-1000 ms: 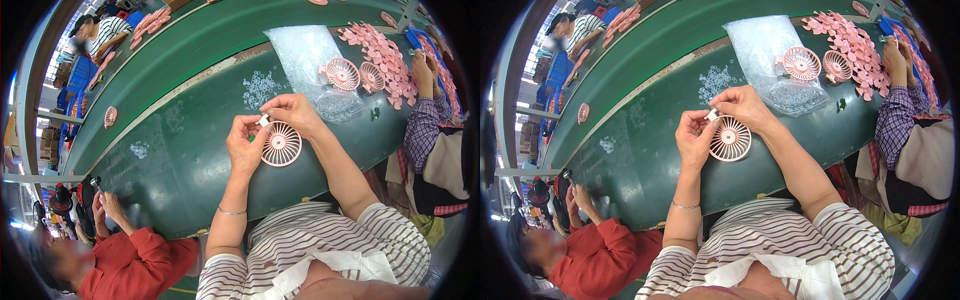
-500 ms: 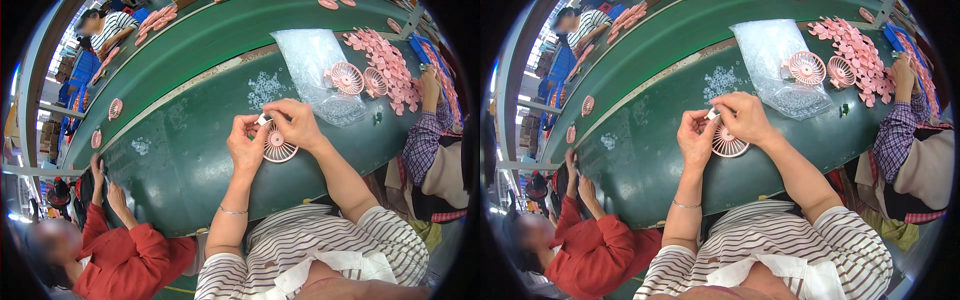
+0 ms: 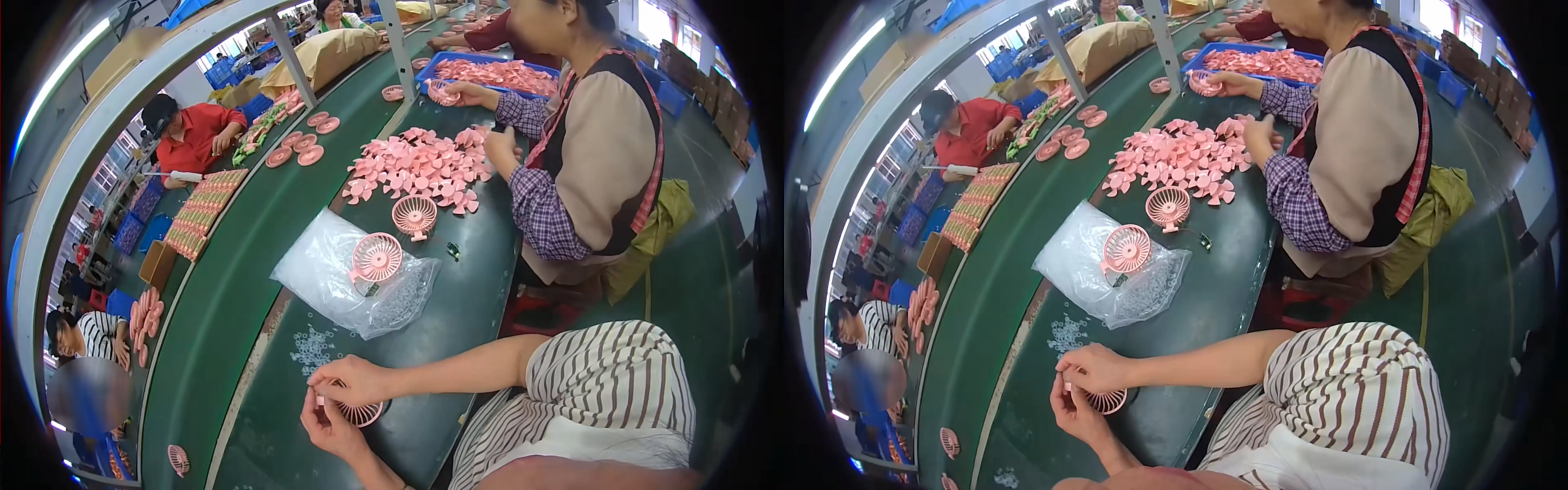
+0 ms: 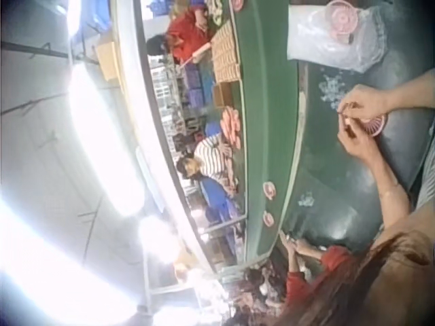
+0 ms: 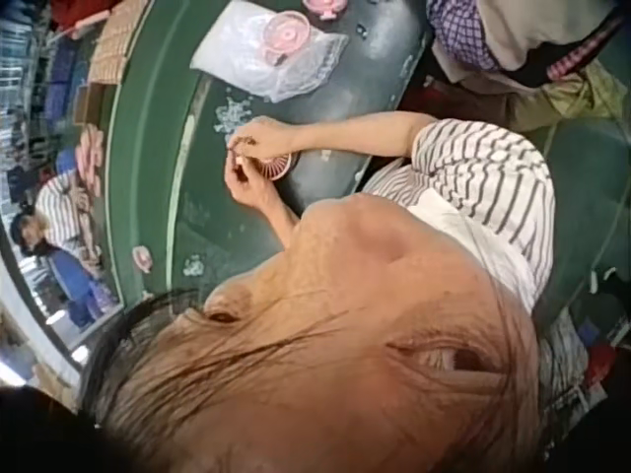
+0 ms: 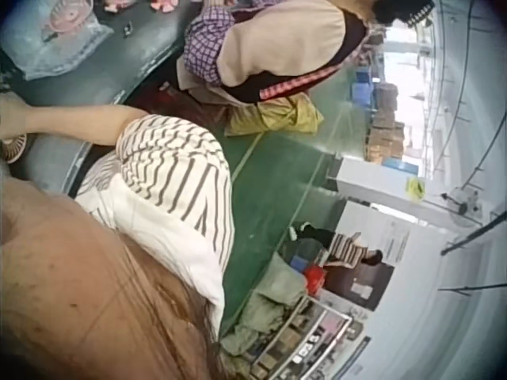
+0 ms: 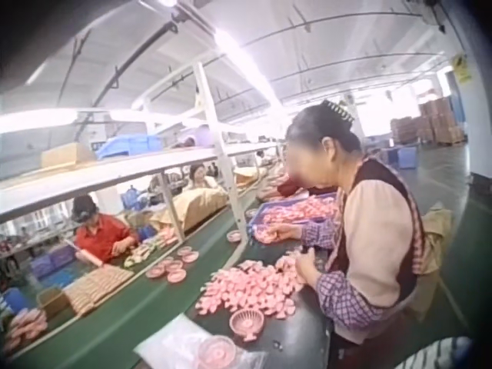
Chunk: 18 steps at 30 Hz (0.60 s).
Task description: The person repeatedly picks up fan guards, attaches small components to them by hand, and places the assembled parts onto the conveyor belt.
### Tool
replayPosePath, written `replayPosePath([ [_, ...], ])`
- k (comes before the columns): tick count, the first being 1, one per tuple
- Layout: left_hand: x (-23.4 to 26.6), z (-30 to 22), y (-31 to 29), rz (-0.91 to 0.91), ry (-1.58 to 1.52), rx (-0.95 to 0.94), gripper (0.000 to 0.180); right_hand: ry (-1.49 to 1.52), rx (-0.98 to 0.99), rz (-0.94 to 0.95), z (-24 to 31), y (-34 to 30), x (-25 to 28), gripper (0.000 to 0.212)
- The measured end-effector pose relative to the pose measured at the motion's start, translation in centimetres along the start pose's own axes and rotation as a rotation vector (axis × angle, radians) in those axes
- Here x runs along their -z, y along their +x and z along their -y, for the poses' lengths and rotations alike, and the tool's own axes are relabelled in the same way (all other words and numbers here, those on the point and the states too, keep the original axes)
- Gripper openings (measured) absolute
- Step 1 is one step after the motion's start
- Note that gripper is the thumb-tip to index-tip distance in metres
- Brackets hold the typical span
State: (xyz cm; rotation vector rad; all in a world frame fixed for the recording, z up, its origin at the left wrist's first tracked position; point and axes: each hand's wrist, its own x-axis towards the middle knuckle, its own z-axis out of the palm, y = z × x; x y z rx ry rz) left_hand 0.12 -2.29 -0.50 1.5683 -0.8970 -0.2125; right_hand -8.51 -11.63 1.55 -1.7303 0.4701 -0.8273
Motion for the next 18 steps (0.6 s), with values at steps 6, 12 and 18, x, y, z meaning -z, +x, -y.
replayPosePath([
  [6, 1.7, 0.8, -0.3, -0.04, -0.177, -0.051, 0.027, -0.571, 0.471, -0.018, 1.8, -0.6, -1.7, 0.021],
  [12, -0.1, -1.0, 1.7, -0.093, -0.257, 0.091, 0.025, -0.251, -0.182, -0.099, -1.7, 1.7, 5.1, 0.016],
  [18, 2.8, -0.7, 2.4, -0.252, -0.257, 0.119, 0.021, -0.604, 0.099, -0.068, -4.2, 2.6, 4.7, 0.014],
])
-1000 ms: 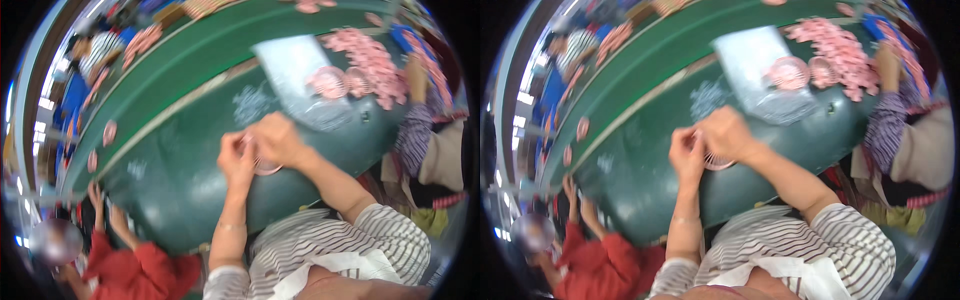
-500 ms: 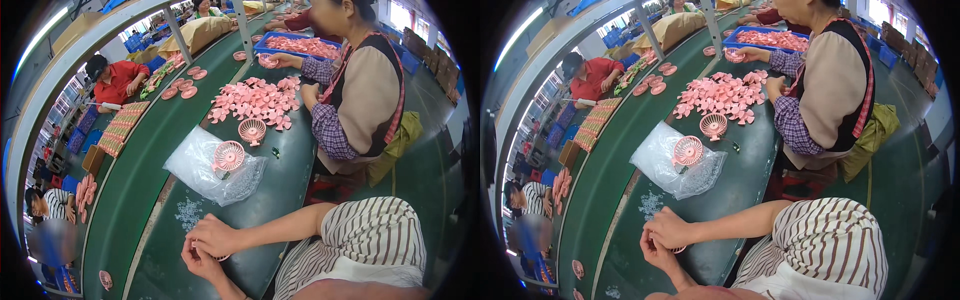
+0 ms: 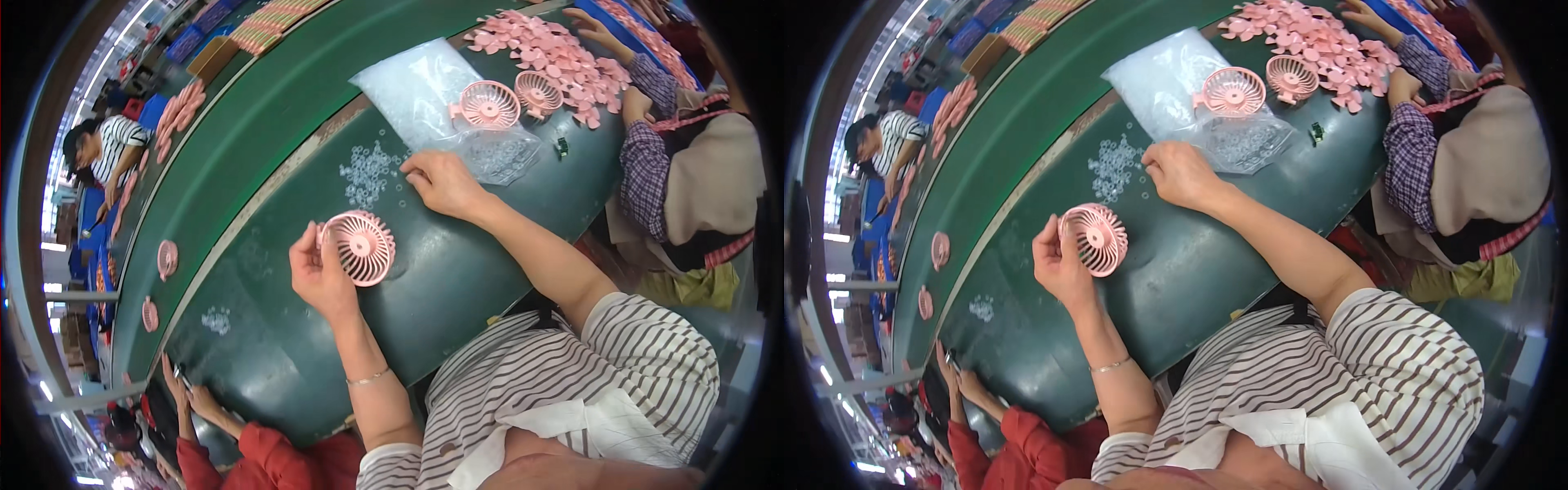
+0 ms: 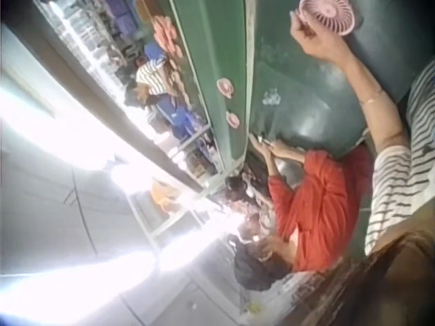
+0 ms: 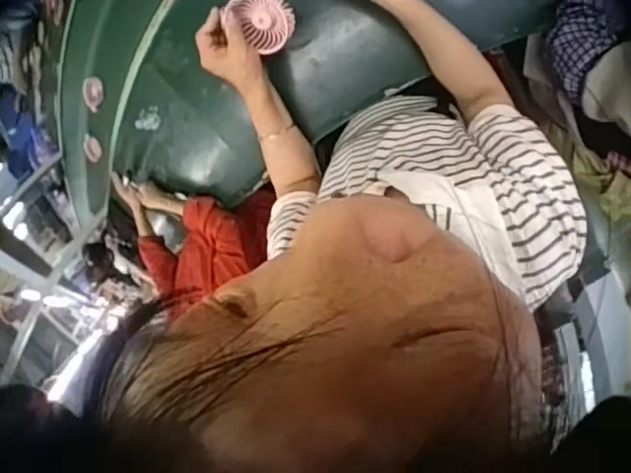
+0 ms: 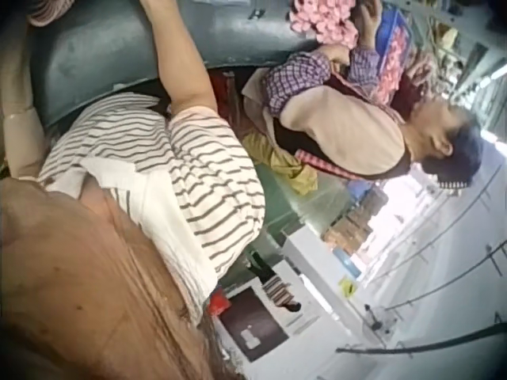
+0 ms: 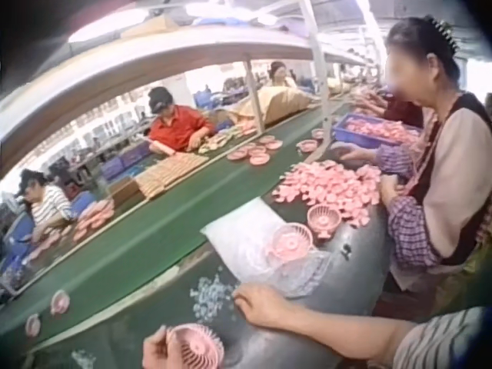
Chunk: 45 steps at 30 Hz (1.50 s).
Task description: The person repeatedly picks up fan guards, attaches small components to them by hand, and places the assembled parts onto the conveyor belt.
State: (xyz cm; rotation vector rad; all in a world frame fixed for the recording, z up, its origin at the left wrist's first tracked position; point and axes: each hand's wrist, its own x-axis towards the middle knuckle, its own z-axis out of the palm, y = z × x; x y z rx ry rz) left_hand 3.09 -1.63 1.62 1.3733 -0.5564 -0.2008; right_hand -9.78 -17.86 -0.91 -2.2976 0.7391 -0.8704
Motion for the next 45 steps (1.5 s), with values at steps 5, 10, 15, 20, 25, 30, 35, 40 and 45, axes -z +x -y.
replayPosePath([
  [5, -1.0, 0.4, 1.6, -0.039, -0.04, 0.054, 0.02, -0.042, 0.128, 0.003, 0.0, -1.0, -2.4, 0.015],
  [10, -11.5, -3.5, 5.7, 0.245, 0.209, -0.106, 0.019, -0.119, 0.127, -0.036, -0.2, -1.3, -1.7, 0.015],
  [15, -20.9, 2.0, 8.3, 0.476, -0.118, 0.241, 0.032, -0.057, -0.035, 0.037, 0.4, -1.0, -3.4, 0.019],
  [20, -16.8, 4.9, 13.8, 0.294, 0.097, -0.081, 0.031, -0.084, 0.129, -0.032, 0.4, -1.1, -2.0, 0.012],
  [25, 1.0, 5.4, 22.1, -0.408, 0.913, 0.018, 0.038, 0.024, 0.094, -0.069, 0.5, -0.8, -1.7, 0.008],
  [30, 16.2, 7.2, 24.9, -0.665, 1.411, 0.096, 0.041, 0.161, 0.024, -0.023, 1.7, -0.9, -1.8, 0.008],
  [35, 21.4, 10.0, 27.3, -0.526, 1.686, -0.032, 0.035, 0.266, -0.06, -0.08, 0.5, -0.9, -2.8, 0.017],
  [40, 18.1, 7.9, 27.2, -0.501, 1.615, -0.157, 0.019, 0.185, -0.119, -0.043, 1.2, -0.5, -2.1, 0.006],
  [45, 9.2, 2.0, 18.0, -0.025, 1.434, -0.419, 0.016, 0.339, -0.182, -0.031, 0.4, -0.4, -1.9, 0.009],
])
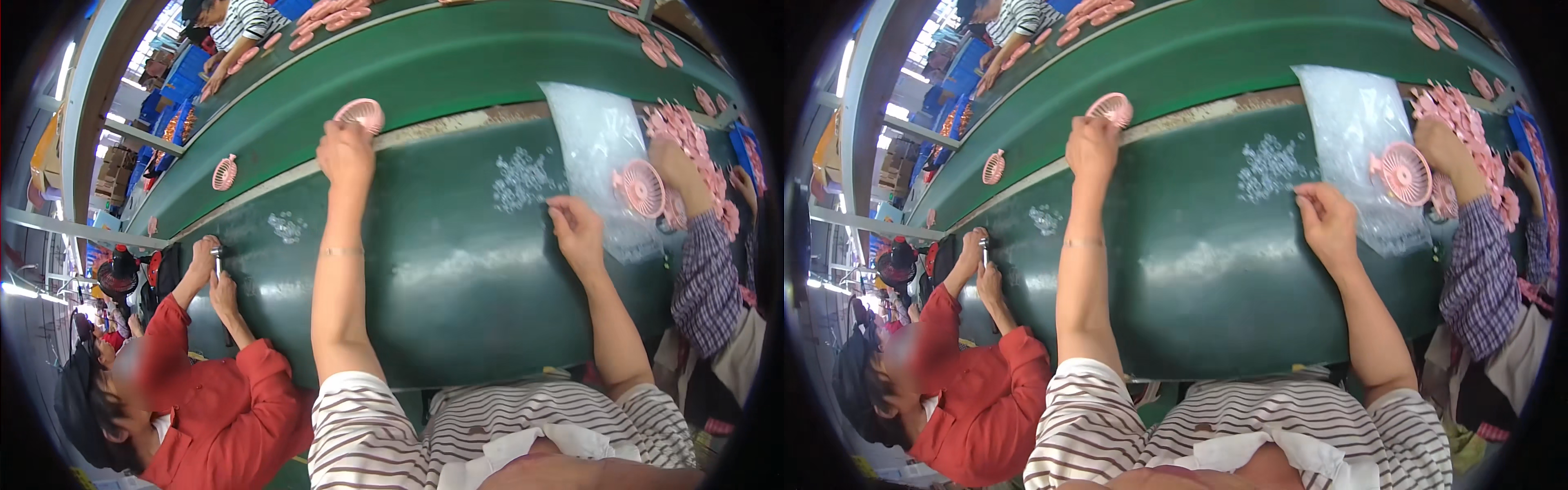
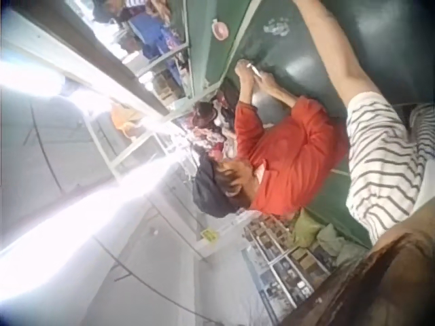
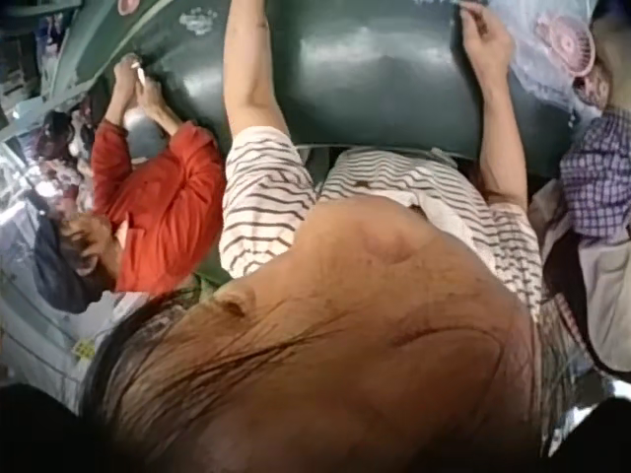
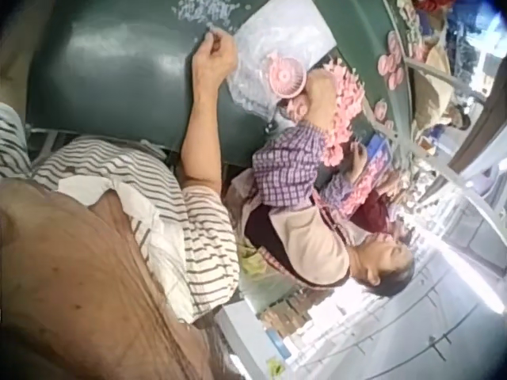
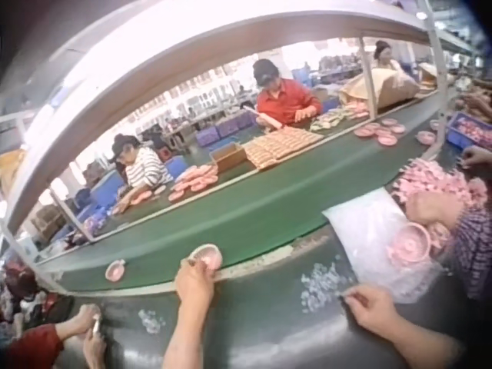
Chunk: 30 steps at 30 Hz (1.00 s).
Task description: The person repeatedly picks up fan guards, attaches small components to them by hand, and places the assembled parts onto the conveyor belt.
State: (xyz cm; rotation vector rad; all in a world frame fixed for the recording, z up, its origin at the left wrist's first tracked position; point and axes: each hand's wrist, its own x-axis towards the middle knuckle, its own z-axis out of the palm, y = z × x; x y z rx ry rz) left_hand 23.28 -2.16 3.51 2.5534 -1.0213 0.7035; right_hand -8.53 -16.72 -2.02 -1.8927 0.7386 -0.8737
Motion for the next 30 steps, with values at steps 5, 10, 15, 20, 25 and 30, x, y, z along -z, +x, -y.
replayPosePath([
  [5, 7.6, -9.2, -11.7, 0.142, -0.216, -0.153, 0.012, 0.11, -0.138, 0.047, 0.4, -0.3, 0.3, 0.011],
  [10, 10.8, -12.5, -17.2, 0.271, -0.471, -0.103, 0.043, 0.168, -0.247, 0.112, 1.3, -0.9, 0.8, 0.014],
  [15, 9.0, -12.6, -15.7, 0.228, -0.536, 0.253, 0.046, 0.264, -0.289, 0.164, 1.9, -1.2, 1.2, 0.015],
  [20, 5.5, -12.0, -14.9, 0.311, -0.657, 0.375, 0.037, 0.415, -0.334, 0.202, 2.0, -1.1, 1.5, 0.015],
  [25, 5.9, -15.5, -15.9, 0.358, -1.239, 0.426, 0.027, 0.637, -0.366, 0.234, 2.2, -0.8, 2.3, 0.016],
  [30, 5.5, -17.9, -16.9, 0.322, -1.479, 0.438, 0.029, 0.562, -0.183, 0.123, 1.9, -1.9, 0.2, 0.011],
])
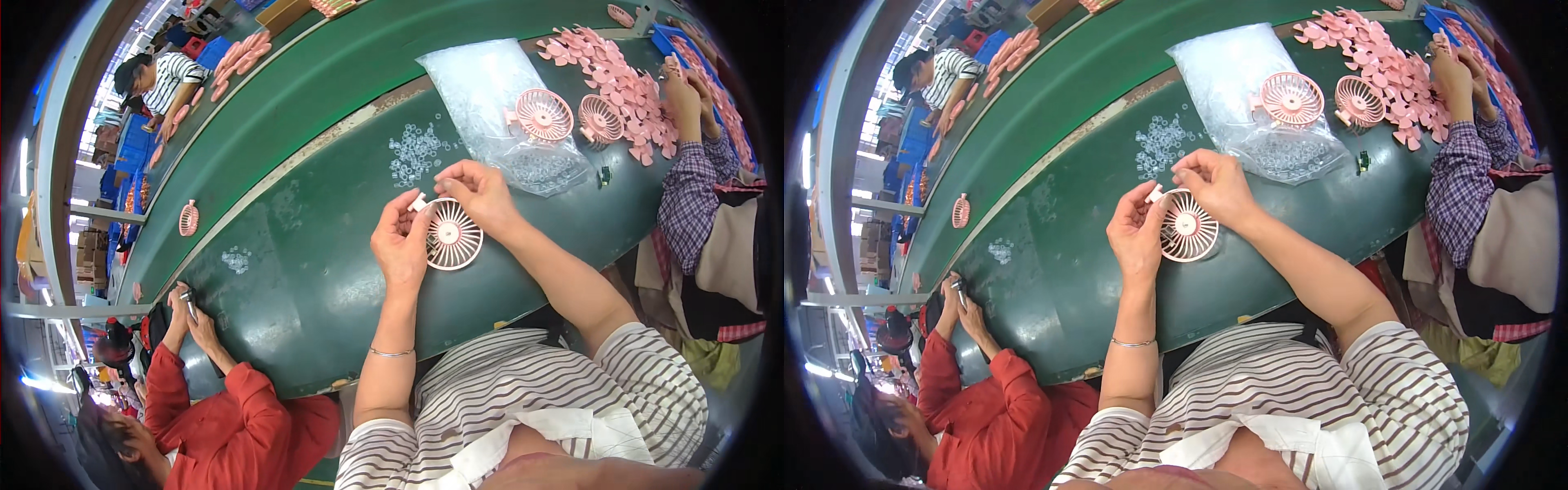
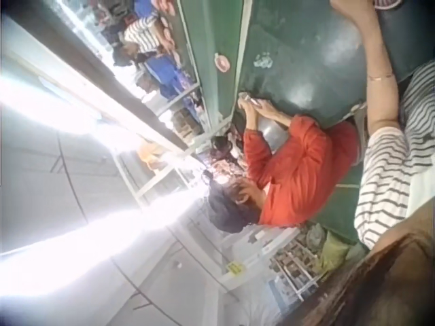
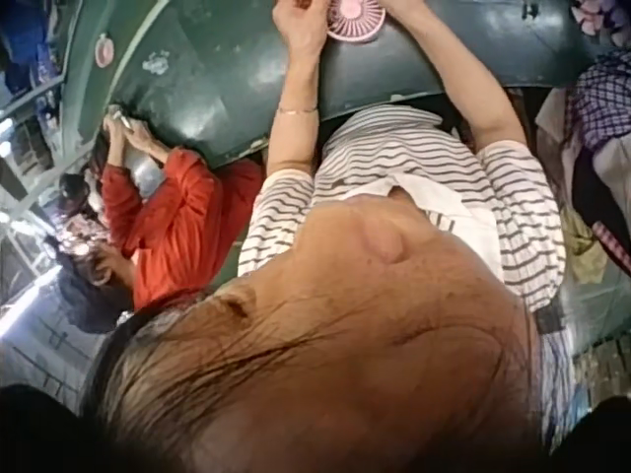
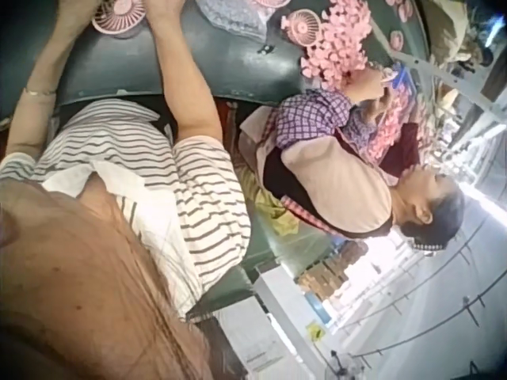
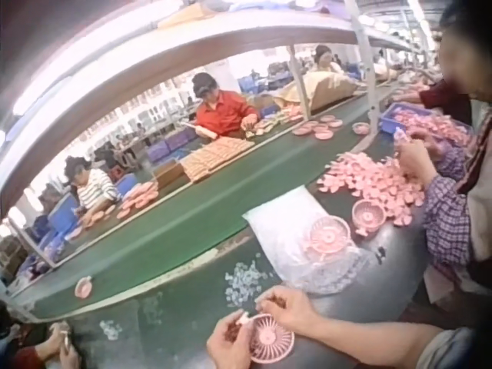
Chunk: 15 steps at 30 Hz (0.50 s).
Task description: The person repeatedly picks up fan guards, attaches small components to them by hand, and places the assembled parts onto the conveyor belt.
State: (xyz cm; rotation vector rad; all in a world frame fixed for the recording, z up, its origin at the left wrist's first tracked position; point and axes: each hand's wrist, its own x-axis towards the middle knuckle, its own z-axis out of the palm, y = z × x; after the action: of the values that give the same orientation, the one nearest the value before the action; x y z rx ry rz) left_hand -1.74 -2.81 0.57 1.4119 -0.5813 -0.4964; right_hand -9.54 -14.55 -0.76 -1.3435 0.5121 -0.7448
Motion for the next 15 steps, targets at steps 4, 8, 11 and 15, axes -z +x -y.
replayPosePath([
  [4, 0.4, 0.1, 0.3, 0.0, -0.008, 0.098, 0.029, -0.081, -0.028, 0.04, -0.9, -0.2, -0.2, 0.008],
  [8, 0.8, 0.4, 0.1, 0.023, 0.018, 0.128, 0.028, -0.149, -0.069, 0.133, -0.6, 0.0, -0.1, 0.009],
  [11, 0.5, 0.6, -0.1, 0.026, -0.024, 0.097, 0.026, -0.15, 0.035, 0.07, -0.6, -0.1, -0.3, 0.009],
  [15, 0.5, 1.2, -0.1, 0.021, -0.073, 0.024, 0.025, -0.107, 0.018, 0.058, -0.9, 0.0, -0.1, 0.009],
])
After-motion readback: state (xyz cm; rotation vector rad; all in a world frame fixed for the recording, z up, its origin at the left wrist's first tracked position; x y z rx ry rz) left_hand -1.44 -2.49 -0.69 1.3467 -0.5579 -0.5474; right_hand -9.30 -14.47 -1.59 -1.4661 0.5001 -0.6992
